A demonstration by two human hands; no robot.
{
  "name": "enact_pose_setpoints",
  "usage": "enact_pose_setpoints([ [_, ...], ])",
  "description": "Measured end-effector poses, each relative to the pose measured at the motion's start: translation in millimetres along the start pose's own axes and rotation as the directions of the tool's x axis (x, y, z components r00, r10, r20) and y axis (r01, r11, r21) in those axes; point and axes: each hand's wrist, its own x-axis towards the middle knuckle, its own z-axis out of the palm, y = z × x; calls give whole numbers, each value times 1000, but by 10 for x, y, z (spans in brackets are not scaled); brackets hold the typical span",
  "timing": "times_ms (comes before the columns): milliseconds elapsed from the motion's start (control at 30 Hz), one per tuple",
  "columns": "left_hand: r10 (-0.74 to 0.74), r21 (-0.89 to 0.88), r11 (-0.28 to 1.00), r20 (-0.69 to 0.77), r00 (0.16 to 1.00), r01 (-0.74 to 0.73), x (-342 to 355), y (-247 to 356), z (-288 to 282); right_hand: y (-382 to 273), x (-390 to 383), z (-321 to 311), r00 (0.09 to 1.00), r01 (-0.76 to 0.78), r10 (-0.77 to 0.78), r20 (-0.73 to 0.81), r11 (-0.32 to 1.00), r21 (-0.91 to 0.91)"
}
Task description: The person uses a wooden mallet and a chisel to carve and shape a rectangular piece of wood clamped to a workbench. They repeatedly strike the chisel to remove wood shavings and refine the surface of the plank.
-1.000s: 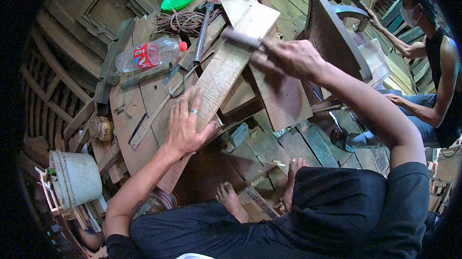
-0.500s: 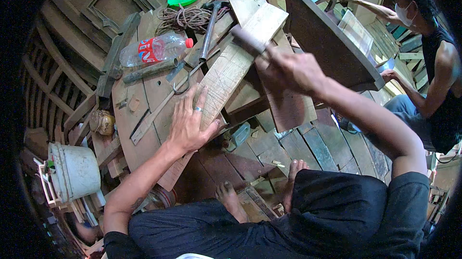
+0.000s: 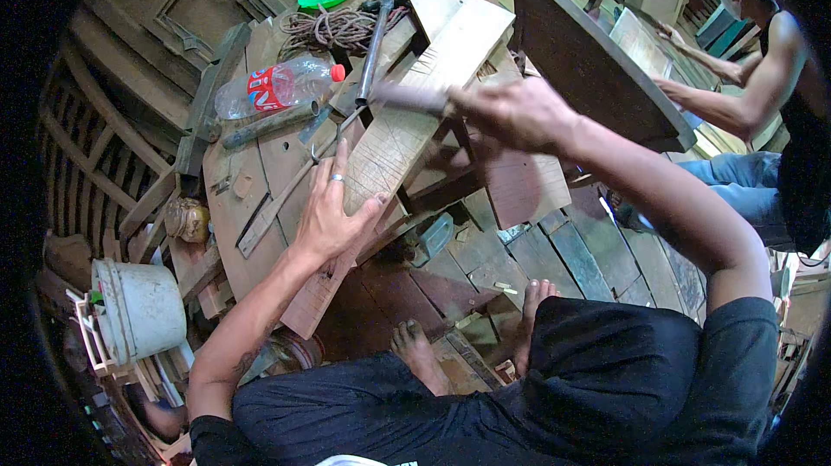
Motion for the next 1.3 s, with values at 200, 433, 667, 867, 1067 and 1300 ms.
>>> enact_pose_setpoints([
  [200, -125, -108, 985, 98, 987, 135, 27, -53, -7, -27, -67, 138, 982, -185, 184, 43, 983, 18],
  [433, -127, -93, 986, 96, 987, 136, 44, -10, -4, 287, -137, 108, 935, -354, 349, -58, 920, -168],
  [667, -137, -8, 990, 74, 988, 138, -4, 46, -38, -5, -123, -22, 993, 38, -37, 110, 999, -3],
  [867, 5, 120, 993, 37, 999, -10, -10, 18, 30, -189, -208, 187, 995, -90, 95, -40, 990, 111],
  [1067, 86, 141, 987, -24, 996, -82, 4, 7, 62, 231, -68, -69, 914, -376, 386, 123, 922, -96],
  [1300, 72, 141, 987, -13, 997, -70, -14, -17, 20, 8, -50, -25, 984, 21, -32, 177, 998, 61],
])
